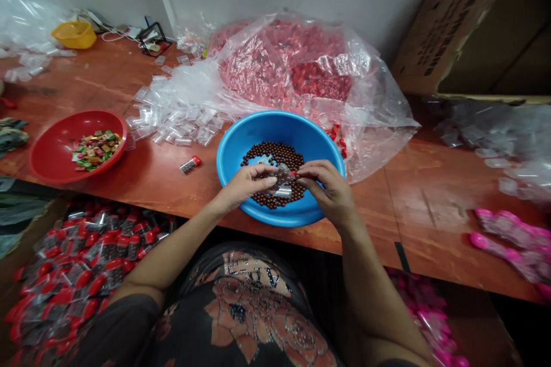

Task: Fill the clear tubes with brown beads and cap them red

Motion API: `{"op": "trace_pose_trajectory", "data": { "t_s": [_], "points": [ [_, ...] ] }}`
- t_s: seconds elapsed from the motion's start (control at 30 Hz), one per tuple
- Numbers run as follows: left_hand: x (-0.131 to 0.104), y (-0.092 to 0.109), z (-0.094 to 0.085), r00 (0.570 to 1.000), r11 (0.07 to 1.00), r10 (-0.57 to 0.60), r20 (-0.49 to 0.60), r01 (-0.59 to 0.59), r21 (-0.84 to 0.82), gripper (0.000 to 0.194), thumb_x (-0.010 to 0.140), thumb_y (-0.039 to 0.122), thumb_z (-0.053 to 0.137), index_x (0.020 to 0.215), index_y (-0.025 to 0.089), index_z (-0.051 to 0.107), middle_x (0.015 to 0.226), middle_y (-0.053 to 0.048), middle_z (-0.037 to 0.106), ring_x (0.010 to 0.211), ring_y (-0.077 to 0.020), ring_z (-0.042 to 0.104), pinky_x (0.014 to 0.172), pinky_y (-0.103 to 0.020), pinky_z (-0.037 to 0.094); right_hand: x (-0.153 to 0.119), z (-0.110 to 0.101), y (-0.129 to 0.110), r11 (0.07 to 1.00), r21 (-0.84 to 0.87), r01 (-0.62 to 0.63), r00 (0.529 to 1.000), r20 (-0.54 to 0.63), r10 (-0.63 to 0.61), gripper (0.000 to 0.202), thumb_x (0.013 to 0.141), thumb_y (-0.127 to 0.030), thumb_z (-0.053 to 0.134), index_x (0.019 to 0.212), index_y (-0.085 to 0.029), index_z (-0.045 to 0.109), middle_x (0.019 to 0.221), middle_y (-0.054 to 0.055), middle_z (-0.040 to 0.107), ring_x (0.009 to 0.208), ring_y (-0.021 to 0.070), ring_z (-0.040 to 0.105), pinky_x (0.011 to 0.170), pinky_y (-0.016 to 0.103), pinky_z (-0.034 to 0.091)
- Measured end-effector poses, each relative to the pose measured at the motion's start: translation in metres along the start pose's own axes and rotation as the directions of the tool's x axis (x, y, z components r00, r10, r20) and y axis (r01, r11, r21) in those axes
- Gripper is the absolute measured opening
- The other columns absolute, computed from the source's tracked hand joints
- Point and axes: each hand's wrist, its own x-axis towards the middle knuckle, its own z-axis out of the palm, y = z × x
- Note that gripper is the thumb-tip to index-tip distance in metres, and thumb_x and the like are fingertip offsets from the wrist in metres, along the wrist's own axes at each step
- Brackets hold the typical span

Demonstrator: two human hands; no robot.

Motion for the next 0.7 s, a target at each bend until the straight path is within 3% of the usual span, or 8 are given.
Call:
{"op": "trace_pose_trajectory", "data": {
  "t_s": [0.1, 0.2, 0.33, 0.5, 0.57, 0.7],
  "points": [
    [-0.001, 0.001, 0.001, 1.000, 0.999, -0.023, -0.001, 0.023, -0.029, 0.037, 0.075, 0.029, 0.076, 0.110, 0.017, 0.072, 0.112, -0.008, 0.070, 0.094, -0.0154, 0.066, 0.084, -0.031, 0.056, -0.002, 0.001, 0.006, 0.999, -0.025, -0.030, 0.998, -0.060, 0.029, 0.014, 0.090, -0.027, 0.063, 0.101, -0.030, 0.071, 0.098, 0.003, 0.066, 0.097, 0.0195, 0.064, 0.087, 0.038, 0.055],
    [-0.002, 0.002, 0.003, 0.999, 0.998, -0.037, 0.001, 0.037, -0.058, 0.037, 0.074, 0.029, 0.077, 0.108, 0.016, 0.073, 0.110, -0.008, 0.071, 0.090, -0.0150, 0.067, 0.083, -0.031, 0.056, -0.003, 0.001, 0.007, 0.992, -0.072, -0.099, 0.984, -0.155, 0.087, 0.026, 0.089, -0.027, 0.065, 0.115, -0.031, 0.070, 0.104, 0.005, 0.065, 0.102, 0.0207, 0.063, 0.092, 0.041, 0.054],
    [-0.005, 0.004, 0.010, 0.999, 0.996, -0.046, 0.005, 0.047, -0.076, 0.040, 0.071, 0.029, 0.080, 0.107, 0.013, 0.072, 0.105, -0.009, 0.072, 0.087, -0.0154, 0.068, 0.081, -0.031, 0.057, -0.004, 0.007, -0.004, 0.979, 0.094, -0.181, 0.951, -0.236, 0.199, 0.032, 0.094, -0.028, 0.059, 0.124, -0.036, 0.067, 0.115, 0.003, 0.066, 0.111, 0.0191, 0.063, 0.099, 0.042, 0.053],
    [-0.010, 0.003, 0.020, 0.999, 0.996, -0.044, -0.004, 0.044, -0.073, 0.045, 0.072, 0.031, 0.081, 0.111, 0.010, 0.070, 0.103, -0.009, 0.073, 0.087, -0.0166, 0.069, 0.081, -0.032, 0.057, -0.010, 0.024, -0.021, 0.874, 0.420, -0.244, 0.934, -0.142, 0.328, 0.039, 0.095, -0.028, 0.059, 0.132, -0.039, 0.060, 0.131, -0.002, 0.066, 0.123, 0.0194, 0.062, 0.109, 0.045, 0.050],
    [-0.011, 0.001, 0.022, 0.999, 0.997, -0.036, -0.011, 0.035, -0.076, 0.046, 0.072, 0.031, 0.081, 0.111, 0.010, 0.069, 0.103, -0.010, 0.073, 0.088, -0.0173, 0.069, 0.082, -0.031, 0.056, -0.013, 0.027, -0.024, 0.873, 0.426, -0.236, 0.948, -0.097, 0.303, 0.039, 0.095, -0.028, 0.058, 0.133, -0.038, 0.060, 0.135, -0.002, 0.065, 0.128, 0.0205, 0.058, 0.112, 0.047, 0.047],
    [-0.013, -0.002, 0.022, 1.000, 0.997, 0.003, -0.024, -0.005, -0.073, 0.042, 0.072, 0.030, 0.081, 0.107, 0.011, 0.070, 0.100, -0.008, 0.074, 0.085, -0.0159, 0.070, 0.082, -0.030, 0.056, -0.018, 0.027, -0.024, 0.945, 0.280, -0.168, 0.980, -0.053, 0.190, 0.043, 0.096, -0.025, 0.056, 0.136, -0.039, 0.057, 0.142, -0.003, 0.059, 0.135, 0.0215, 0.053, 0.116, 0.048, 0.043]
  ]
}}
